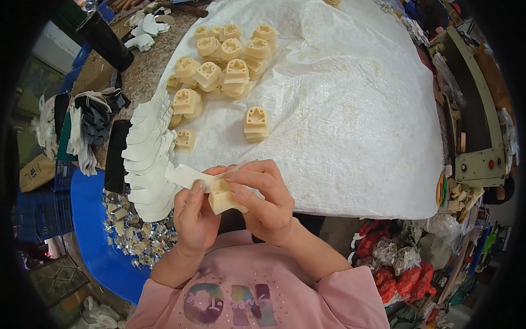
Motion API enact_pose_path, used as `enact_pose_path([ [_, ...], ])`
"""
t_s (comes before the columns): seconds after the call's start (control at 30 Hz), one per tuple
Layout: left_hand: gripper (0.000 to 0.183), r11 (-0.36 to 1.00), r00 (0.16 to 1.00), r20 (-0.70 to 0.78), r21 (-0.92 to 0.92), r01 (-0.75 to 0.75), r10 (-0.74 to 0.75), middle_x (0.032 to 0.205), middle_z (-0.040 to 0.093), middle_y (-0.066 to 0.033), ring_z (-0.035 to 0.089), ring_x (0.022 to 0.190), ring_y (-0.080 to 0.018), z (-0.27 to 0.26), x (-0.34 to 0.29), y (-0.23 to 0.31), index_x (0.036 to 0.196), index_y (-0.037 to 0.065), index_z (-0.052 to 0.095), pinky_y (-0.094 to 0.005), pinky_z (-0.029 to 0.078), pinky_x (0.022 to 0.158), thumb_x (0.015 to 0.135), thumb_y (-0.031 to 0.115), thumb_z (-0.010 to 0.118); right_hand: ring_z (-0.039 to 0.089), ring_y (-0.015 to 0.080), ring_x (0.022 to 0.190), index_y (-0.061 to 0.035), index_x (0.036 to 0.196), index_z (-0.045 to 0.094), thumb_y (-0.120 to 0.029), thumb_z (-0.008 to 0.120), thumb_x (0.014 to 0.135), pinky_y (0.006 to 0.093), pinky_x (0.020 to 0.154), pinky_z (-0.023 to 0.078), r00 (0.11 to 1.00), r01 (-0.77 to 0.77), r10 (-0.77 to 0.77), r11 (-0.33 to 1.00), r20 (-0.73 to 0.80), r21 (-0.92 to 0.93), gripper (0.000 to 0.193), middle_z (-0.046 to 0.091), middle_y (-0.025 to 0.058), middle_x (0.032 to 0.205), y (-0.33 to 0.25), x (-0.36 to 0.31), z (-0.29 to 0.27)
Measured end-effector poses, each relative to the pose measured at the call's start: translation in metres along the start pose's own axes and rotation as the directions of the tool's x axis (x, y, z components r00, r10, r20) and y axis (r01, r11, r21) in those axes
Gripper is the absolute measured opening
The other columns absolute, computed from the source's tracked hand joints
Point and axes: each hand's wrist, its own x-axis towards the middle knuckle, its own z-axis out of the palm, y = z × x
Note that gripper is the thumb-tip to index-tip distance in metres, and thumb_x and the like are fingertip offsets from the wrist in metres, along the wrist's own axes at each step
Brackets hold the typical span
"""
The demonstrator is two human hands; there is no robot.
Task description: Assembling small plastic shoe components with silver inserts.
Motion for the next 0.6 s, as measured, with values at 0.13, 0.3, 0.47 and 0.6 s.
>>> enact_pose_path([
  [0.13,0.042,0.994,1.000,-0.013,0.107,0.014,-0.013,0.123,0.053,-0.0242,0.054,0.113,-0.0258,-0.001,-0.003,-0.001,0.120,-0.014,0.046,-0.0353,0.044,0.097,0.100,0.020,0.033,0.056,0.0285,0.085,-0.0054,0.109,0.057,0.013,0.064,0.064,0.0349,0.071,0.050,1.000,0.003,-0.003,1.000,0.007,0.009,0.049,0.060,0.0132,0.104,0.000,0.002,-0.001],
  [0.3,0.042,0.997,1.000,0.021,0.079,-0.008,0.007,0.126,0.051,-0.0214,0.054,0.112,-0.0223,0.002,-0.004,-0.004,0.125,-0.014,0.043,-0.0323,0.044,0.095,0.101,0.017,0.032,0.055,0.0277,0.083,-0.0048,0.107,0.058,0.012,0.065,0.064,0.0347,0.069,0.050,1.000,-0.004,0.005,1.000,0.023,-0.021,0.047,0.060,0.0128,0.104,-0.001,0.003,-0.003],
  [0.47,0.047,0.980,1.000,0.017,0.199,-0.013,0.010,0.127,0.050,-0.0208,0.053,0.114,-0.0241,0.000,-0.010,-0.009,0.128,-0.014,0.039,-0.0351,0.043,0.097,0.101,0.024,0.032,0.054,0.0270,0.081,-0.0050,0.105,0.059,0.008,0.066,0.066,0.0346,0.066,0.047,0.999,0.002,0.002,0.996,0.038,-0.088,0.042,0.061,0.0123,0.101,0.003,-0.001,-0.002],
  [0.6,0.048,0.958,0.999,0.010,0.282,-0.050,0.049,0.127,0.050,-0.0205,0.052,0.115,-0.0228,-0.008,-0.011,-0.014,0.128,-0.014,0.039,-0.0345,0.043,0.097,0.101,0.025,0.033,0.051,0.0231,0.076,-0.0079,0.101,0.060,-0.002,0.068,0.063,0.0376,0.068,0.036,0.992,0.093,-0.066,0.956,0.104,-0.279,0.040,0.063,0.0070,0.096,0.006,0.001,-0.004],
])
